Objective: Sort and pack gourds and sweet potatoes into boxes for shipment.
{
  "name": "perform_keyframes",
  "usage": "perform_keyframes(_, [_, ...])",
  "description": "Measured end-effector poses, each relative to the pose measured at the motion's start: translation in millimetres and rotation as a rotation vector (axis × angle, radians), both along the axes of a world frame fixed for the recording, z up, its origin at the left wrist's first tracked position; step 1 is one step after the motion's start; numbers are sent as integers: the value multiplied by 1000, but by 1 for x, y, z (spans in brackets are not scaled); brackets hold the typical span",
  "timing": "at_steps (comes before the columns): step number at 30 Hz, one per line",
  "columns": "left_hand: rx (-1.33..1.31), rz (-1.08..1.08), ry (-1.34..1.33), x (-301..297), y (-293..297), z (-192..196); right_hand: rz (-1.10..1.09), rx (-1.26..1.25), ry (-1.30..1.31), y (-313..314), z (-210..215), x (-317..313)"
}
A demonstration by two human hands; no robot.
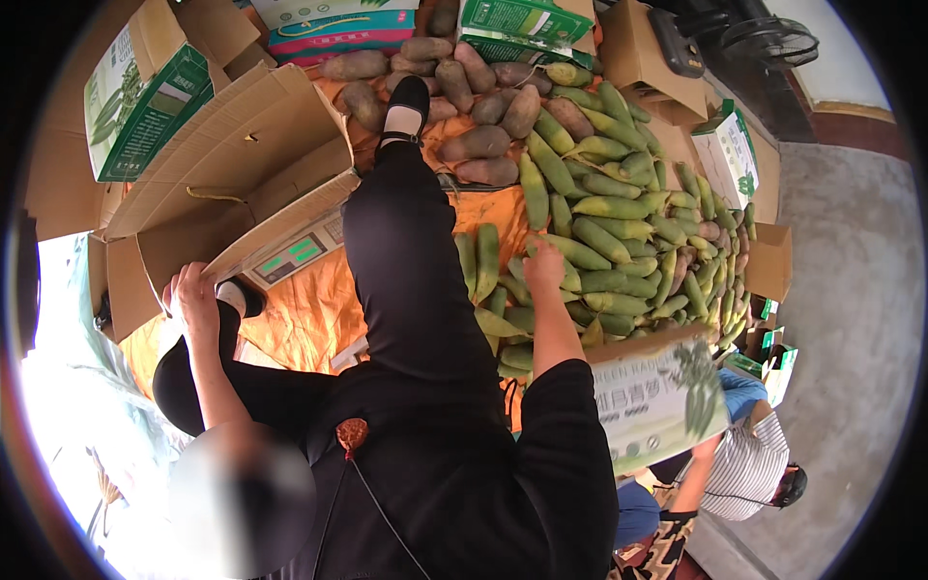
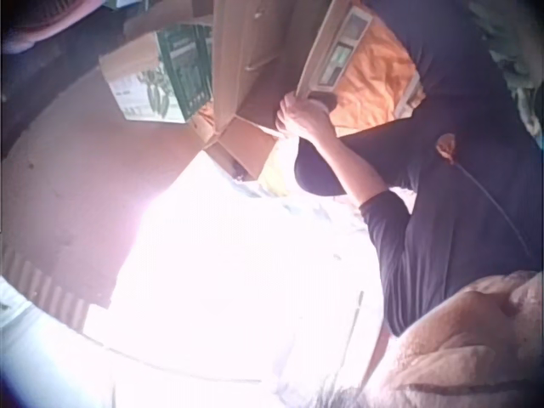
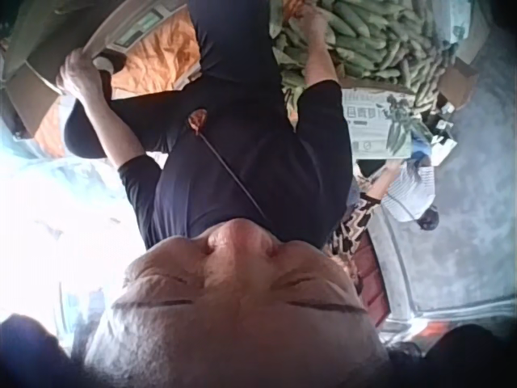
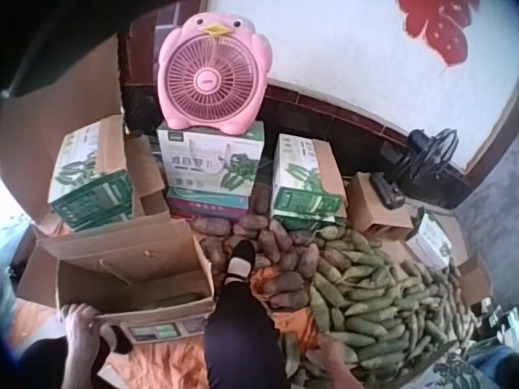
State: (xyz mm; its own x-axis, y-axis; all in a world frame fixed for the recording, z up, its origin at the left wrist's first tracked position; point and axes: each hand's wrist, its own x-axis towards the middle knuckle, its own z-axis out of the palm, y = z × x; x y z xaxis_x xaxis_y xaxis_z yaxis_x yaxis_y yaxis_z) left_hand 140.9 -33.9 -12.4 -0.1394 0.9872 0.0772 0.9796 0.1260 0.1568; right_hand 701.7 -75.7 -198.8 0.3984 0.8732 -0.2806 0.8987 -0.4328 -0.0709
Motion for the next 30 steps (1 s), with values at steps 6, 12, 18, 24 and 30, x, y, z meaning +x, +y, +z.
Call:
perform_keyframes(6, [-11, 15, 14, 4, 3, 0, -115, -185, 301, 15, -16, -11])
perform_keyframes(12, [-14, 67, 81, -6, -13, 16, -30, -342, 399, 1, -70, -95])
perform_keyframes(18, [36, -40, 8, 11, 12, -10, 70, 27, 393, -46, -158, -43])
perform_keyframes(24, [-16, 63, 39, 1, -3, 7, 338, -35, -105, 36, -34, -94])
perform_keyframes(30, [-11, 26, 27, 4, 4, 1, 497, -363, -479, 66, -18, -61])
